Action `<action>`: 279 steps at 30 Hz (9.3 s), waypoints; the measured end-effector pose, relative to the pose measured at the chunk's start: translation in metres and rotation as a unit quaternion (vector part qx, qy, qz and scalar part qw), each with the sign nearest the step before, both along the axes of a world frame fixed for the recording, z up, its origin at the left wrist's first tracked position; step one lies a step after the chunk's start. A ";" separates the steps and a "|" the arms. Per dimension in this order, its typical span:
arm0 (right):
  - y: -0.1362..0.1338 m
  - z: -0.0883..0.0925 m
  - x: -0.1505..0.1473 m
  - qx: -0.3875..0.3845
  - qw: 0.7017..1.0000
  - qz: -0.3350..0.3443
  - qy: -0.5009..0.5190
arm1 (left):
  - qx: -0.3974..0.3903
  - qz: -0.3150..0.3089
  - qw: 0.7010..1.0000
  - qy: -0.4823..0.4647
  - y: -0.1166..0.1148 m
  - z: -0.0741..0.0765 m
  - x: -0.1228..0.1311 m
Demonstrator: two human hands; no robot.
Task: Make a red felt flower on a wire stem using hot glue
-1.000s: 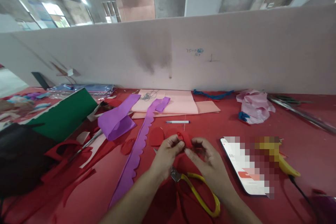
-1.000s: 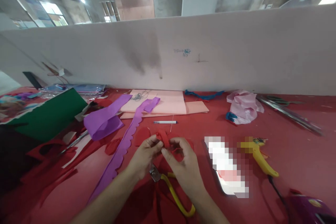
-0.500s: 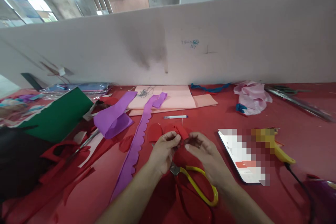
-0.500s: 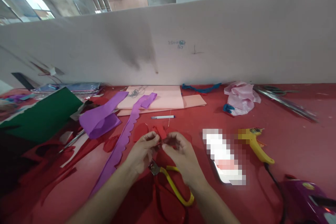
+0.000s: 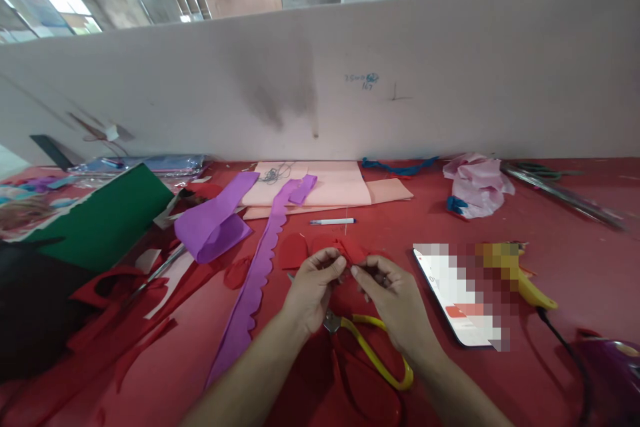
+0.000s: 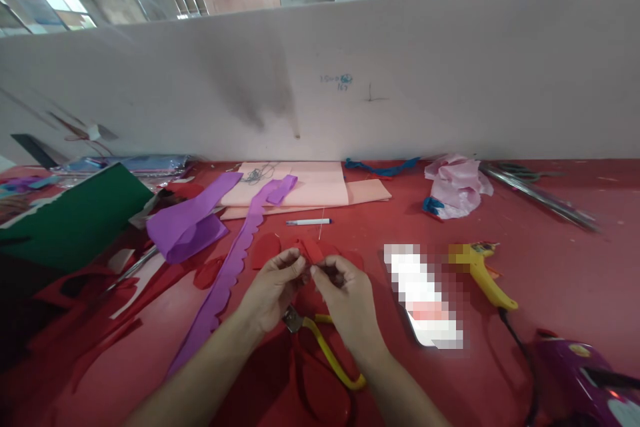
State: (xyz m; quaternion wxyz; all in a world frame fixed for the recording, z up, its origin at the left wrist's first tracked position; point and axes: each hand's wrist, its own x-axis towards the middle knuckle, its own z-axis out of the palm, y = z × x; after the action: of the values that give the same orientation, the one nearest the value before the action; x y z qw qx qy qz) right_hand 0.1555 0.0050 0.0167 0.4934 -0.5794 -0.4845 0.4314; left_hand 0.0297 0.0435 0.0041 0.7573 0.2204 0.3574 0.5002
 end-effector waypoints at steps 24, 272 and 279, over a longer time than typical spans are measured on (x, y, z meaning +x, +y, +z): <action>-0.003 0.013 0.000 0.014 0.997 0.033 0.067 | 0.211 -0.082 0.972 0.069 0.002 0.010 -0.007; -0.002 -0.001 -0.008 0.010 0.979 0.021 0.201 | 0.094 -0.030 0.994 0.053 0.003 0.009 -0.008; -0.006 0.003 -0.007 0.028 0.995 -0.030 0.090 | 0.132 -0.044 0.988 0.062 0.002 0.006 -0.007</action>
State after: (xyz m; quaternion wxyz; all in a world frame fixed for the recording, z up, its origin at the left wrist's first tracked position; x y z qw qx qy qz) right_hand 0.1488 -0.0012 0.0198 0.5636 -0.5386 -0.4321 0.4533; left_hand 0.0224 0.0454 0.0102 0.7193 0.3643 0.3244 0.4946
